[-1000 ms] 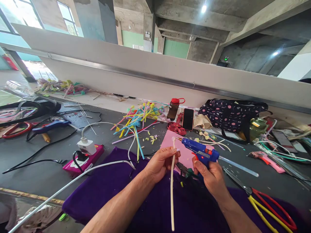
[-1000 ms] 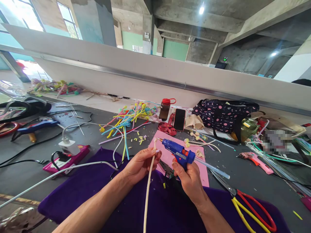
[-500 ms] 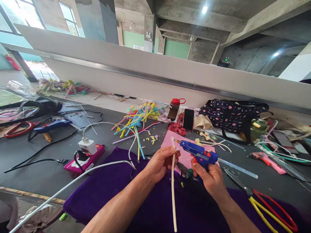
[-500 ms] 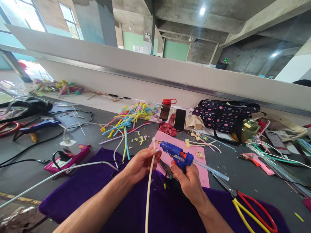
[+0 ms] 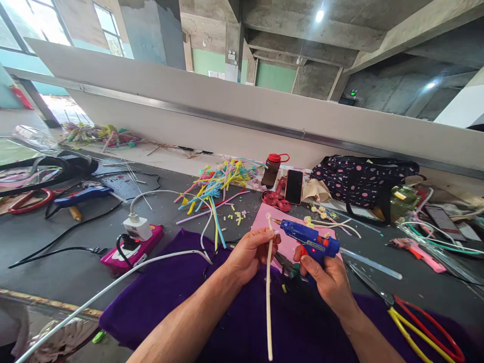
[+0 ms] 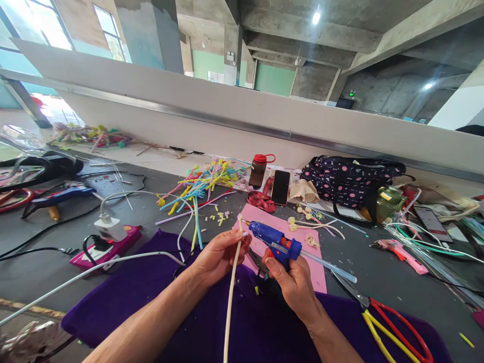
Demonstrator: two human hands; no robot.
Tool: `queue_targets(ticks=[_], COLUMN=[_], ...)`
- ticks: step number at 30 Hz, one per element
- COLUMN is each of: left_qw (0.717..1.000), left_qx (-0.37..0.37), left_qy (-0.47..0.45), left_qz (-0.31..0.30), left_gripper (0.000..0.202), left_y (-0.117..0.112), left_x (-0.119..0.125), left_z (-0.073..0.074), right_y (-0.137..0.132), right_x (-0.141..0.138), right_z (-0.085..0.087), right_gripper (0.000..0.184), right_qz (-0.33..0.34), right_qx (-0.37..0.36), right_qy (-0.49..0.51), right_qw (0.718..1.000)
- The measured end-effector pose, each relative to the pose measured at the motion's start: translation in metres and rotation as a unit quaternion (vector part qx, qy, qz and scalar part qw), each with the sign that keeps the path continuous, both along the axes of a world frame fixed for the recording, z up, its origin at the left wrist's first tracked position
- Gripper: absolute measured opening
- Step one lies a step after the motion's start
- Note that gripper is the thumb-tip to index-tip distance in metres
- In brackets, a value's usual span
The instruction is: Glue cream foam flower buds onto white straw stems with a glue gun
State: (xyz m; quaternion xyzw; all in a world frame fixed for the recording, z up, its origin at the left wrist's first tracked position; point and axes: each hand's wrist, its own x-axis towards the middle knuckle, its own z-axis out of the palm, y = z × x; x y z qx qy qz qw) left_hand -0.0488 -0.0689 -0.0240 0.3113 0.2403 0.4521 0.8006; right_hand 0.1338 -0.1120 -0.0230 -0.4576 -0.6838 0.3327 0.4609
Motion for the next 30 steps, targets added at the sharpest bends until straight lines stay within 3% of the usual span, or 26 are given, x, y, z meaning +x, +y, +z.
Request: queue_targets(ticks=[5,9,13,17,23,30], left_qw=[1.0,1.0,1.0,1.0,0.999,0.999], left_qx=[-0.006,0.004,0.004,0.018,0.027,0.032], left_qy=[-0.008,-0.011,-0.014,-0.016,0.016,-0.002], left_qz=[0.015,0.015,0.019,0.014,0.01,0.02], left_gripper=[0.016,0.017,0.017,0.019,0.022,0.021], left_y=[0.001,0.002,0.003,0.004,0.005,0.002], left_x=[-0.001,-0.002,-0.003,-0.004,-0.006,-0.006], left_z=[-0.001,0.0,-0.001,-0.002,0.0,0.008], right_y=[-0.002,-0.001,0.003,0.012,0.034,0.053], right_x=[0.002,0.003,0.002,0.004,0.019,0.03], right_z=[0.002,0.002,0.0,0.0,-0.009,-0.024], right_gripper=[0.022,0.023,0.022,0.026,0.038,0.036], right_qz=[0.007,0.038,0.075,0.04,-0.084,-0.104], right_qx=[-0.019,-0.023,-0.074,-0.139,-0.206,-0.227], right_qy=[0.013,0.086,0.198,0.286,0.237,0.186], right_qw=[1.0,0.995,0.974,0.947,0.946,0.95])
